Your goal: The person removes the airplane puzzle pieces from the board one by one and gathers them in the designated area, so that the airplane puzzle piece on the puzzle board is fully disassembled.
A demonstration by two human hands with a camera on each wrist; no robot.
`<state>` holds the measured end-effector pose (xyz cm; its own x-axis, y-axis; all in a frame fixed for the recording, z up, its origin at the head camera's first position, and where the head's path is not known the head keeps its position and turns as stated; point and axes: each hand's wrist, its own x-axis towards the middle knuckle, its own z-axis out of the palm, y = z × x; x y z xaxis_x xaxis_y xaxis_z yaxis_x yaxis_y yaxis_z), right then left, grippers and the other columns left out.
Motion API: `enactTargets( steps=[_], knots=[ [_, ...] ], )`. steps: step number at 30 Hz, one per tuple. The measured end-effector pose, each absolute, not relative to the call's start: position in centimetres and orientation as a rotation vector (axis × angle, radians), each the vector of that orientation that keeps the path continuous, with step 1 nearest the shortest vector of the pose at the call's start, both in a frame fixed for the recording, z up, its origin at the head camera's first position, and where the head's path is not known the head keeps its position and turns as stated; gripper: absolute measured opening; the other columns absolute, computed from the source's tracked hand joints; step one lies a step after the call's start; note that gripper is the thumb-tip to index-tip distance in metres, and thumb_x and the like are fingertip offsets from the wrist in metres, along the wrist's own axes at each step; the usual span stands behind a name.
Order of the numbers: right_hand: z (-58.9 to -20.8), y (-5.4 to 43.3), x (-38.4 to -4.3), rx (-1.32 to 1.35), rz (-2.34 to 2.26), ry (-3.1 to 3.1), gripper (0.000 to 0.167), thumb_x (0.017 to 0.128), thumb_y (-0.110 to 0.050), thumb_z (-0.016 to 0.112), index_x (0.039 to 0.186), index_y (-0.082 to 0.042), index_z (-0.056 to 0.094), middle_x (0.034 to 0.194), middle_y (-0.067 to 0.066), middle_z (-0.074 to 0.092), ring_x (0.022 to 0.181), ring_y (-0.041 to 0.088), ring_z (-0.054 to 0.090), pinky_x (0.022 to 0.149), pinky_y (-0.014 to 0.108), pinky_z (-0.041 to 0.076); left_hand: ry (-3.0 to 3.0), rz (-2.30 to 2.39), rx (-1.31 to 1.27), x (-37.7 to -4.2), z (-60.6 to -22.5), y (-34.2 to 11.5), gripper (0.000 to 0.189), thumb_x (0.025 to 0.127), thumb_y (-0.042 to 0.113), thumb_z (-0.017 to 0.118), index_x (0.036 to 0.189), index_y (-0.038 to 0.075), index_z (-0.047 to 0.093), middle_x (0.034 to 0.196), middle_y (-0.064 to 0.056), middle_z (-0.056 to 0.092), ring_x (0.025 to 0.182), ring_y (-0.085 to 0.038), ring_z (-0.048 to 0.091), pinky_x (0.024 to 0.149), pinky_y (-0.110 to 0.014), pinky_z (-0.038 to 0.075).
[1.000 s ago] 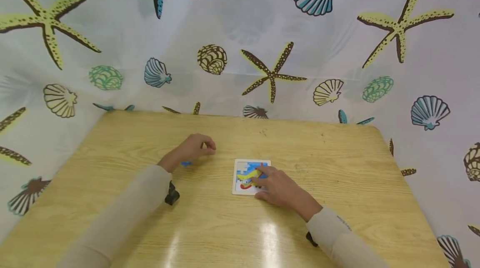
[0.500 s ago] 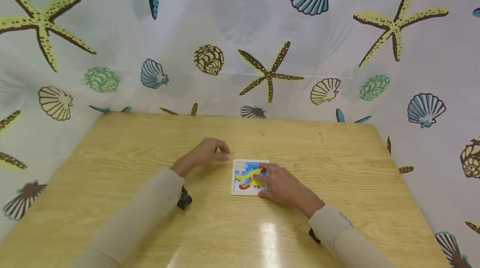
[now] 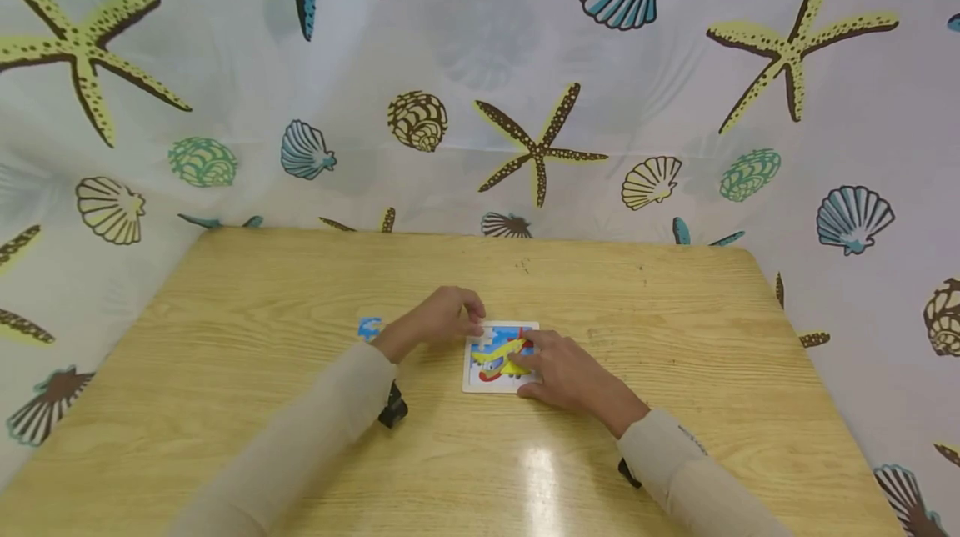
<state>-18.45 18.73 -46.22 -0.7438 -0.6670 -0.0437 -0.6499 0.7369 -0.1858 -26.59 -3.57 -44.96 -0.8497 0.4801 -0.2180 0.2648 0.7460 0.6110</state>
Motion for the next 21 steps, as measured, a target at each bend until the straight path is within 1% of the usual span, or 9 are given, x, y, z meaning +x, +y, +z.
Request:
enactTargets(
  steps=[9,14,21],
  knots=[
    [-45.9,18.8,-18.3,-1.071,-0.237,2.820,0.049,0.088,-0.038,0.066,0.128,-0.011,0.060,0.137,0.024,0.050,0.126,0.040,0.048,0.101,0.052,0.041,2.567,0.777,0.621,-26.4,-45.6,-2.3,0.024,0.083,0.019,0.073,0.102,0.007,0.065,0.091,-0.002,0.063,0.082,-0.014,0.055,0.079,-0.030,0.049],
    [-46.0,18.7,-18.4,-1.063,-0.234,2.814,0.048,0.088,-0.038,0.065,0.129,-0.012,0.060,0.137,0.024,0.049,0.127,0.040,0.047,0.100,0.052,0.041,2.560,0.791,0.579,-26.1,-45.8,-1.9,0.028,0.082,0.020,0.074,0.104,0.007,0.063,0.091,-0.001,0.061,0.082,-0.015,0.054,0.078,-0.029,0.047],
    [-46.0,18.6,-18.4,-1.075,-0.235,2.816,0.048,0.088,-0.037,0.066,0.128,-0.011,0.061,0.137,0.024,0.050,0.126,0.040,0.047,0.100,0.053,0.041,2.591,0.738,0.569,-25.9,-45.7,-1.5,0.032,0.078,0.022,0.079,0.102,0.009,0.062,0.090,-0.001,0.058,0.081,-0.015,0.052,0.076,-0.028,0.045]
  ],
)
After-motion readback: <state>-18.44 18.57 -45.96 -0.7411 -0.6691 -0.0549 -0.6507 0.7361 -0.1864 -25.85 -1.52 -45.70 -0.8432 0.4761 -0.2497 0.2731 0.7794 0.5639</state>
